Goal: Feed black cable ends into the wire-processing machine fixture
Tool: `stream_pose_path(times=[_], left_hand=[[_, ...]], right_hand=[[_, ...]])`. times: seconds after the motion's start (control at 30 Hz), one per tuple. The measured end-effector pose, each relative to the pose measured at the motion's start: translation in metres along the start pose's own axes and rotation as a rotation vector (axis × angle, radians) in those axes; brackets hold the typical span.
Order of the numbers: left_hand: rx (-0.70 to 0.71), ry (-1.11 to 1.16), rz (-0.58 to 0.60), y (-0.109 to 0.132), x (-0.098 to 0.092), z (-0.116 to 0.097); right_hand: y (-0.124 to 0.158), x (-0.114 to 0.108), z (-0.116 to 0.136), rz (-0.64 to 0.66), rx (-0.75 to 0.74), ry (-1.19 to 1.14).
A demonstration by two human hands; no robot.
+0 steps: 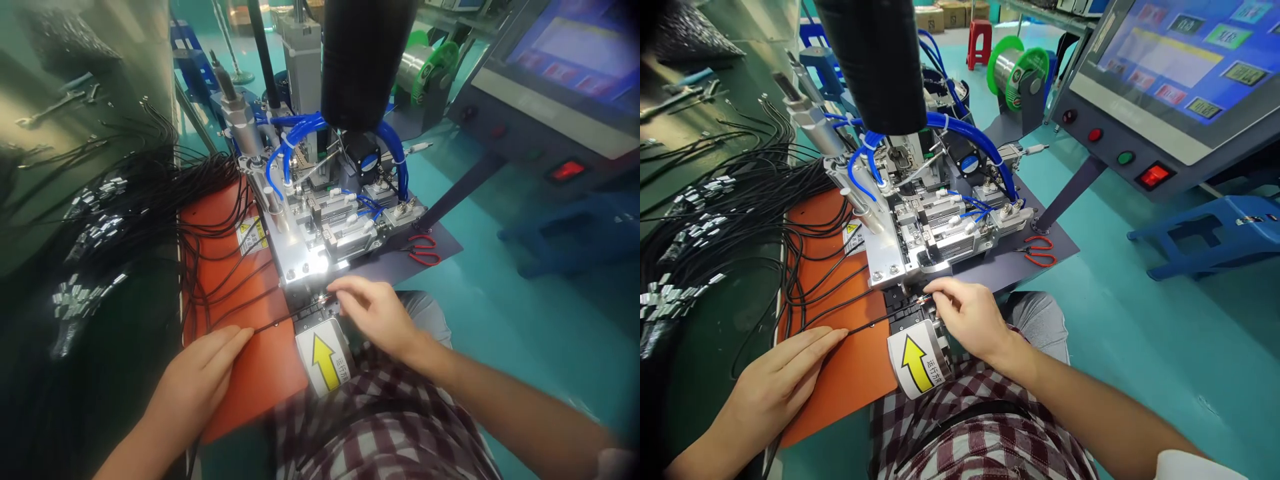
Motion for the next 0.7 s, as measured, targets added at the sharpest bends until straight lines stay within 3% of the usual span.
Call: stream_pose_path(times=[0.07, 0.13, 0.43, 0.7], left_hand=[[0.024, -0.013, 0.004, -0.002, -0.002, 0.000], [0.047, -0.015, 0.012, -0.004, -0.004, -0.001], [0.017, 0.000, 0.014, -0.009, -0.007, -0.004], [0.051, -0.034, 0.003, -0.012, -0.009, -0.004]], right_hand=[[-0.002, 0.004, -0.009, 0.006, 0.173, -0.209], [-0.005, 0.011, -0.016, 0.065, 0.235, -0.269], [-0.014, 0.034, -0.014, 0.037, 0.141, -0.258], [-0.008, 0.031, -0.028, -0.042, 0.211, -0.361]])
Point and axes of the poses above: each hand's wrist, its own y-axis away from the middle knuckle, its own x-axis out of the palm, z = x × y, the point moved 2 cm from there along -y, towards the middle knuckle
